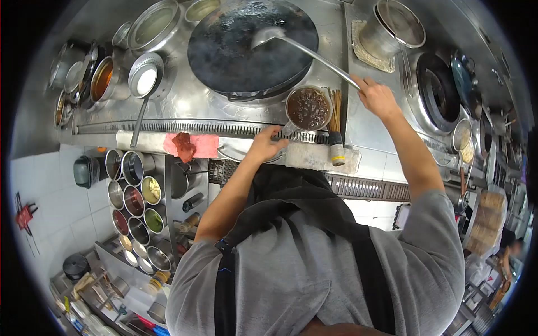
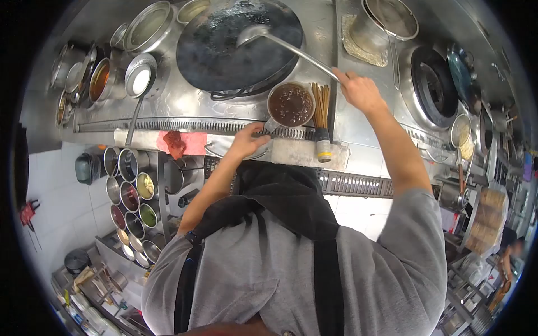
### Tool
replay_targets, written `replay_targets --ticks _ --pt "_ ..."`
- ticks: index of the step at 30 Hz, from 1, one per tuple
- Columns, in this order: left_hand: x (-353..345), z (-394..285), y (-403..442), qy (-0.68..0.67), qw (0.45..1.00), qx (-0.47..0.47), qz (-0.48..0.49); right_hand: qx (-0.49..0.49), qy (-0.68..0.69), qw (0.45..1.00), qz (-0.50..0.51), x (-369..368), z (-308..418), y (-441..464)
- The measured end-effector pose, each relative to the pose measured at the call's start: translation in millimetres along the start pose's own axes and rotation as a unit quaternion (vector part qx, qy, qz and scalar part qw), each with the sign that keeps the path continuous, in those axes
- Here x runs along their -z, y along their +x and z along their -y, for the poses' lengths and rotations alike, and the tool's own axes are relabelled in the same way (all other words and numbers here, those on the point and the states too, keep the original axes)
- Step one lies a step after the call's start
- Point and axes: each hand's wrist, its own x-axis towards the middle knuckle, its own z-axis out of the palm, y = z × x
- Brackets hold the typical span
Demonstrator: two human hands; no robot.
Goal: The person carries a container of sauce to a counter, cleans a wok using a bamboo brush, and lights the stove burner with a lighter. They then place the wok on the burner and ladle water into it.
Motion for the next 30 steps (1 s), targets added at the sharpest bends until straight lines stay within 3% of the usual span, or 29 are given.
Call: replay_targets --ticks 4,6,7,9,11,13,17,19,21,22,27,29,30 --pt "-28.0 -11.0 30.4 -0.059 0.992 0.095 0.056 -0.033 -0.010 0.996 -0.080 -27.6 -6.7 15.4" --pt "-29.9 -17.2 38.2 -0.149 0.971 0.167 0.085 -0.040 0.076 0.957 -0.277 -18.3 10.0 12.3" --pt "-34.5 -11.7 38.6 -0.141 0.970 0.169 0.102 -0.059 0.077 0.957 -0.274 -23.1 18.1 4.4" --pt "-42.7 2.7 40.0 -0.113 0.987 0.105 0.039 -0.107 0.237 0.914 -0.312 -29.1 36.5 -15.5" --pt "-44.4 7.4 41.1 -0.100 0.992 0.072 0.041 -0.159 0.292 0.898 -0.288 -40.2 56.8 -41.0" --pt "-43.0 10.1 42.2 -0.102 0.994 0.040 -0.007 -0.247 0.385 0.869 -0.188 -67.4 73.7 -61.7" --pt "-21.4 10.9 49.3 -0.063 0.995 0.065 0.047 -0.290 0.401 0.854 -0.163 -100.9 102.0 -55.2" --pt "-10.8 17.0 57.0 -0.046 0.997 0.023 0.061 -0.366 0.540 0.746 -0.134 -116.7 108.0 -36.4" --pt "2.7 15.4 62.6 -0.060 0.991 0.028 0.113 -0.382 0.549 0.735 -0.111 -117.1 113.4 -20.8" --pt "8.3 25.1 68.6 -0.033 0.991 -0.016 0.126 -0.386 0.562 0.726 -0.086 -117.6 115.6 -16.7" --pt "19.4 48.4 85.7 -0.124 0.978 -0.012 0.167 -0.395 0.598 0.680 -0.155 -135.4 134.3 -14.4" --pt "20.9 55.7 87.6 -0.176 0.968 0.025 0.176 -0.413 0.652 0.613 -0.167 -140.2 142.9 -16.0" --pt "21.4 54.5 90.1 -0.173 0.967 0.022 0.185 -0.419 0.650 0.609 -0.174 -140.1 145.9 -17.0"
